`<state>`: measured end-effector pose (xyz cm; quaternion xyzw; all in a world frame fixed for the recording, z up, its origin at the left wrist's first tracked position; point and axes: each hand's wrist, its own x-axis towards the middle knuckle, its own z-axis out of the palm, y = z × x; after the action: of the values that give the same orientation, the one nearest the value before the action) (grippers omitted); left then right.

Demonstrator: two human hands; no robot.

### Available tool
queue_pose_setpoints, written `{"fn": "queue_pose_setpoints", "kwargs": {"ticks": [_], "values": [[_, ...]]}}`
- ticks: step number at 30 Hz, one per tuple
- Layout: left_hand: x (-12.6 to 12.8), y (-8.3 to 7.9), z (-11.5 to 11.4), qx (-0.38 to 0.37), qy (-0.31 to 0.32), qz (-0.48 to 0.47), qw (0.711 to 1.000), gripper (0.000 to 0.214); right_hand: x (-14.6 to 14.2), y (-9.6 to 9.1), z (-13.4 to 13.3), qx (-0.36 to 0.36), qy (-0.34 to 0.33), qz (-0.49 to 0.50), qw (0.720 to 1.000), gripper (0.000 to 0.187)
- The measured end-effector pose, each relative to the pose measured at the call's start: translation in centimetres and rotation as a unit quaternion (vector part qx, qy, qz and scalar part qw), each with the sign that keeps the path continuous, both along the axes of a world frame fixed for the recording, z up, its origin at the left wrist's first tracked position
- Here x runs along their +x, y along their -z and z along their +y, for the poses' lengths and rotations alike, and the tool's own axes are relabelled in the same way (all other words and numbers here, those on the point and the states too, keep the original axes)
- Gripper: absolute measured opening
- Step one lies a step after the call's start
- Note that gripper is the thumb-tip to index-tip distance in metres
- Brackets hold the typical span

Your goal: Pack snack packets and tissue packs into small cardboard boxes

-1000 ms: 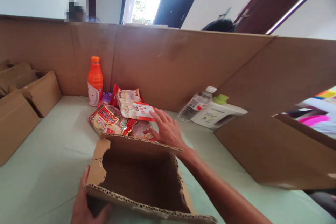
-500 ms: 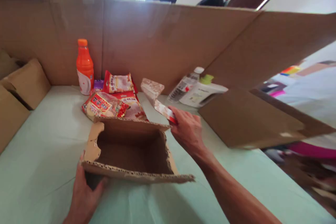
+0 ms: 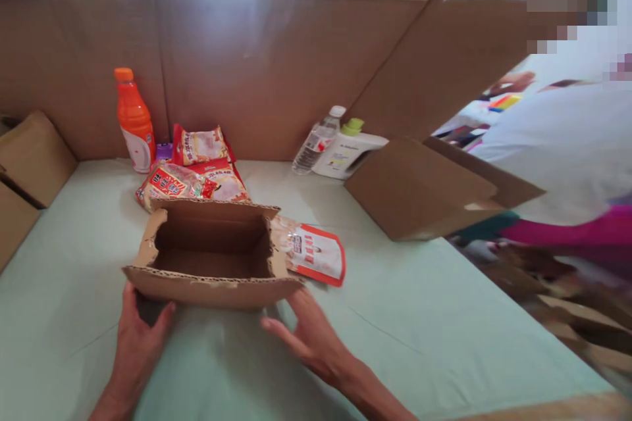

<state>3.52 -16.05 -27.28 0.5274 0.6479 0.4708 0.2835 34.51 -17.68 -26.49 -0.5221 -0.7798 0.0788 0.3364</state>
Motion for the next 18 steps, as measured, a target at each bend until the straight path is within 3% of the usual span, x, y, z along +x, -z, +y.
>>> {"fn": "queue_pose_setpoints", "kwargs": {"ticks": [3,8,11,13,16,18], "values": [[0.1,-0.9,2.0,0.017,-0.011,0.020,1.000,0.066,-2.4,0.3,2.6,-0.095,-0.003,0.058,0.994,0.039],[1.1,-1.9,4.5,0.051,-0.026,0.003,0.998,0.077,-2.6,0.4,5.9,-0.115,-0.015,0.106,0.988,0.038],[1.1,-1.8,4.3,0.041,-0.018,-0.009,0.999,0.075,0.1,-0.2,6.2,-0.089,-0.006,0.100,0.991,0.042],[0.9,-1.6,3.8,0.035,-0.010,-0.012,0.999,0.072,2.6,-1.1,7.1,-0.093,0.042,0.078,0.992,0.044],[0.6,-1.1,2.8,0.040,-0.001,-0.026,0.999,0.074,6.3,-2.6,10.2,-0.149,0.113,0.035,0.982,0.042],[0.5,-0.8,2.1,0.043,-0.007,-0.035,0.998,0.080,7.8,-3.1,13.1,-0.182,0.127,0.018,0.975,0.044]]}}
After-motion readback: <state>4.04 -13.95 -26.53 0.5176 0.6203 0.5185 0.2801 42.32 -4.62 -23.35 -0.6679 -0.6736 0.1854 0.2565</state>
